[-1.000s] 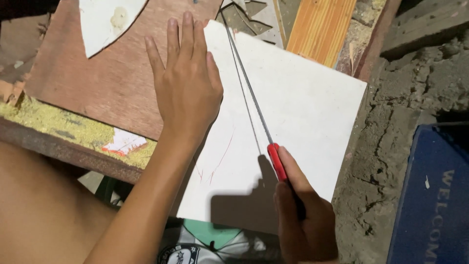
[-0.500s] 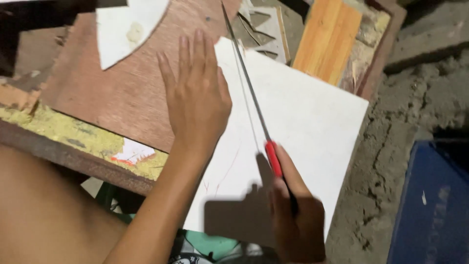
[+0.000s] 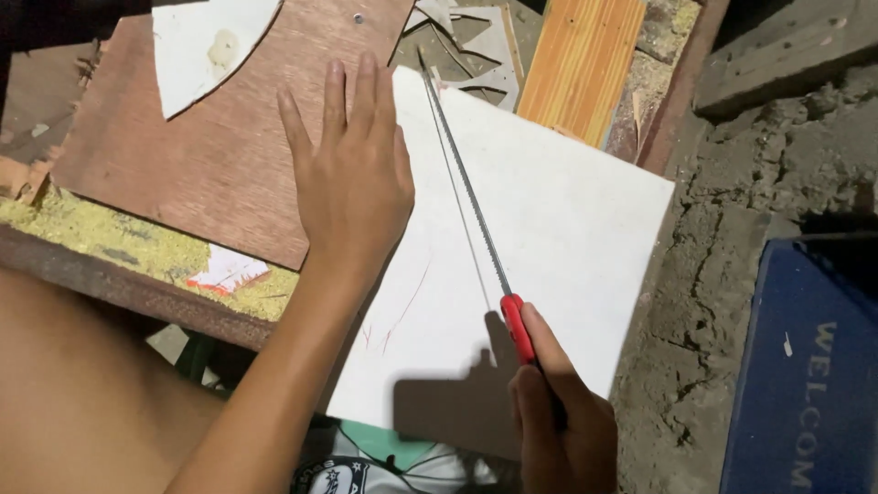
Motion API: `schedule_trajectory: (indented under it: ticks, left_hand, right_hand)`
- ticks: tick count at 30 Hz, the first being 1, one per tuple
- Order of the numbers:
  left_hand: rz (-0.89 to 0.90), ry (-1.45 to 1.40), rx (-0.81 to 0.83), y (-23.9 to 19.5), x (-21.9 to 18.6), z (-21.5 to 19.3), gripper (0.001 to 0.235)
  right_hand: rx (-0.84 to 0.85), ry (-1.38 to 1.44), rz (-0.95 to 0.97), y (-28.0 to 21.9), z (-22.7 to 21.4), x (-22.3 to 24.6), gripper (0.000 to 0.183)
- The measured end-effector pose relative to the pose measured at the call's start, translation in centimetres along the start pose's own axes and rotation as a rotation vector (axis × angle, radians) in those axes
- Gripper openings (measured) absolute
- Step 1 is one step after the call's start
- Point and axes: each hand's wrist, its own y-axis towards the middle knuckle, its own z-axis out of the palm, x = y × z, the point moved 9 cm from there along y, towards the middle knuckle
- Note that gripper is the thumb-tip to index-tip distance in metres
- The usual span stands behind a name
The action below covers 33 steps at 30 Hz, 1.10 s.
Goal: Cutting a white sheet along a marked line using a hand saw
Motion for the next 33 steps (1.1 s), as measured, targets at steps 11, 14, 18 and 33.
schedule_trajectory:
  ticks: [11, 14, 18, 33]
  left_hand:
    - [-0.033, -0.146, -0.043, 0.2, 0.0, -1.6, 0.049]
    - [-0.125, -0.303, -0.002, 0.0, 0.3, -2.9, 0.051]
    - [-0.233, -0.339, 0.072, -1.7, -0.4, -4.4, 0.048]
    - [-0.484, -0.381, 0.080, -4.7, 0.9, -7.2, 0.022]
  right_hand:
    - [-0.011, -0.115, -0.127, 1.9, 0.1, -2.9, 0.053]
    - [-0.037, -0.084, -0.108, 2.4, 0.3, -3.3, 0.058]
    - [0.006, 0.022, -0.069, 2.4, 0.1, -2.4, 0.066]
    - [0.022, 0.328, 0.047, 2.9, 0.2, -3.6, 0.058]
